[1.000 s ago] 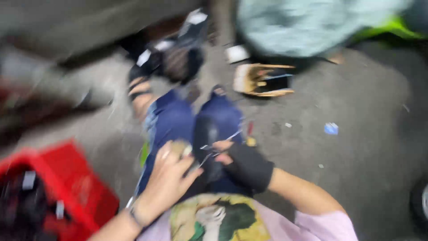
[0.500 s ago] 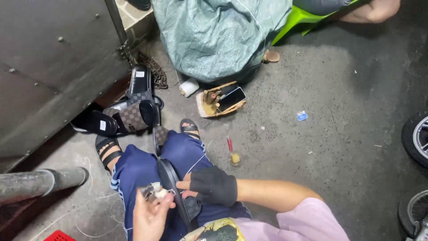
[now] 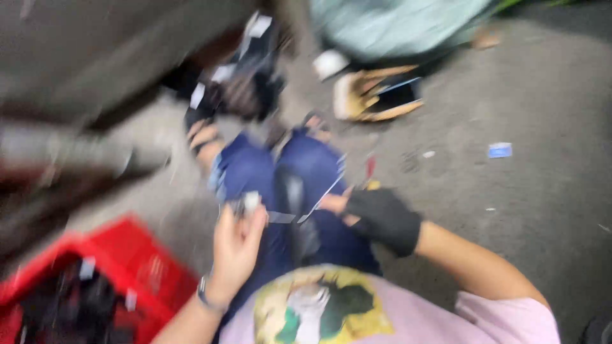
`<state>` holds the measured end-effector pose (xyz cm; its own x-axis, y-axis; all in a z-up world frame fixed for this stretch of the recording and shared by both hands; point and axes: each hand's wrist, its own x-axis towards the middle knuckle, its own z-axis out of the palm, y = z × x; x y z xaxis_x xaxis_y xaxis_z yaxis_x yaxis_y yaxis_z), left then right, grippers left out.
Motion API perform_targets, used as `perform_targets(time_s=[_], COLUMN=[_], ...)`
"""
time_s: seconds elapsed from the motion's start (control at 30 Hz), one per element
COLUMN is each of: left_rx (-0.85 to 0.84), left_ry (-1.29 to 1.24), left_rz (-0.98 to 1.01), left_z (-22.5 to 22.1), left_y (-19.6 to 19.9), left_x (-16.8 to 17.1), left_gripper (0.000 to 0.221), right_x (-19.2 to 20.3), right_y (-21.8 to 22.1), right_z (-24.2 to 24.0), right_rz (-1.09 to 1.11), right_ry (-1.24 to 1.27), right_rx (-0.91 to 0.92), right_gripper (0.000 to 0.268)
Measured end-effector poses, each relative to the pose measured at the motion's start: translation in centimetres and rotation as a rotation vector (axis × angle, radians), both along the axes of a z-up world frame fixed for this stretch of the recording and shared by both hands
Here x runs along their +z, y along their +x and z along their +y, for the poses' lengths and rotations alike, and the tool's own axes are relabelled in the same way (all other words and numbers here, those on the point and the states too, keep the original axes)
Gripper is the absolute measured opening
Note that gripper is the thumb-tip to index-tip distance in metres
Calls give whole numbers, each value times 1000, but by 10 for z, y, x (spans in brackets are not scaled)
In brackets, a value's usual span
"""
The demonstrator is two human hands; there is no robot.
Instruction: The person stitches the sole of a sandal using a large needle and thread, pulling the thread through the rubber material by hand.
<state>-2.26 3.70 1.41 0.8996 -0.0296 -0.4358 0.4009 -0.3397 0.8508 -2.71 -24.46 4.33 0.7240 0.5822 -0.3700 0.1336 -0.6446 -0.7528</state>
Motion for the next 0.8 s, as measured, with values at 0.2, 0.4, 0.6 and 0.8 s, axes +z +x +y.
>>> perform_targets(time_s=[0.2, 0.4, 0.6, 0.8], left_rx=[-89, -422, -440, -328], left_ry=[289, -46, -113, -72], left_rz=[-353, -577, -633, -555], left_z=[22, 3, -4, -8], left_y=[-5, 25, 41, 13], left_x=[4, 14, 3, 0], left_gripper=[25, 47, 48, 46], right_x=[-10, 2, -20, -40], right_y=[1, 15, 17, 8], right_z=[17, 24, 25, 26], right_rz=[-380, -425, -577, -563], right_ry=[-67, -213, -106, 65], right_rx=[-6, 164, 195, 29], right_gripper=[41, 48, 44, 34])
